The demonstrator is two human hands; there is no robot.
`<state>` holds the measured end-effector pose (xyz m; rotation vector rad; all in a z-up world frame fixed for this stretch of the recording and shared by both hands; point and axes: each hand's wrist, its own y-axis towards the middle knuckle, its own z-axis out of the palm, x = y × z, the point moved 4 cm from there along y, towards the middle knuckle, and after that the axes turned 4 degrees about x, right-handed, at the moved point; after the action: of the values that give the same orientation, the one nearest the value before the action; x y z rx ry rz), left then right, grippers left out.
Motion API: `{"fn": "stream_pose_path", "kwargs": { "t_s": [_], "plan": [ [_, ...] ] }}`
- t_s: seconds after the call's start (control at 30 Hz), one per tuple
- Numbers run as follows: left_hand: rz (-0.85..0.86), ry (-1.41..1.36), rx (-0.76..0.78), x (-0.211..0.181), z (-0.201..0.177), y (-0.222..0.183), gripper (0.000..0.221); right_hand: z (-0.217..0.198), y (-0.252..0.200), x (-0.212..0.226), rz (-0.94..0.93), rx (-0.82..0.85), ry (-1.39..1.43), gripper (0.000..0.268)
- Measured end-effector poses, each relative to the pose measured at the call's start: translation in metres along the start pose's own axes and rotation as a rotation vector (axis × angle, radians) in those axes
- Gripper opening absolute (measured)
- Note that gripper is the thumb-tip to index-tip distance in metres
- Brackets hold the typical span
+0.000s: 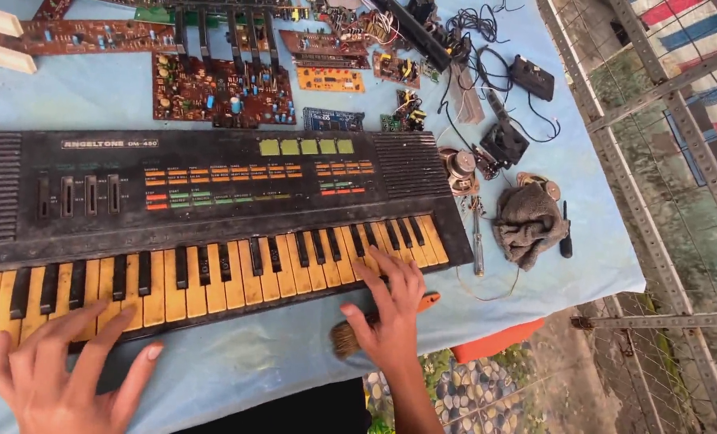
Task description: Testing the functionality of an electronic keyboard by pressing keys across the entire board.
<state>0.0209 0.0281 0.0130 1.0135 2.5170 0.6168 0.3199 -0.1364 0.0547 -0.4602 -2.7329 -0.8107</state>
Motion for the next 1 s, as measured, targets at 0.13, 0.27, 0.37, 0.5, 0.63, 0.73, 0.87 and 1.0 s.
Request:
{"fn": "stream_pose_path", "kwargs": {
  "t_s": [0.13,0.27,0.37,0.5,0.63,0.73,0.87,1.0],
  "plan": [
    [-0.011,0.028,0.041,-0.002,0.004,-0.001,0.04,-0.001,0.002,0.002,-0.035,0.014,0.024,0.053],
    [0.008,-0.017,0.077,-0.003,0.004,-0.002,0.046,-0.003,0.003,0.004,-0.066,0.002,0.052,0.052],
    [0.0,-0.021,0.071,-0.003,0.005,-0.002,0.038,-0.002,0.003,0.005,-0.056,0.018,0.041,0.05],
    [0.04,-0.037,0.036,-0.006,-0.001,0.004,0.048,-0.002,-0.001,0.002,-0.009,-0.029,0.025,0.056],
    [0.04,-0.071,-0.047,-0.007,-0.006,0.003,0.054,-0.004,0.006,0.005,-0.024,-0.024,0.059,0.044],
    [0.005,-0.086,-0.079,-0.007,-0.006,-0.003,0.051,-0.003,0.003,0.003,-0.023,-0.022,0.07,0.042],
    [0.007,-0.107,-0.069,-0.007,-0.01,0.002,0.054,-0.003,0.003,0.004,-0.036,-0.024,0.062,0.04],
    [0.087,-0.112,-0.045,-0.015,-0.013,0.012,0.033,-0.004,0.001,0.003,-0.031,-0.039,0.085,0.038]
  ]
}}
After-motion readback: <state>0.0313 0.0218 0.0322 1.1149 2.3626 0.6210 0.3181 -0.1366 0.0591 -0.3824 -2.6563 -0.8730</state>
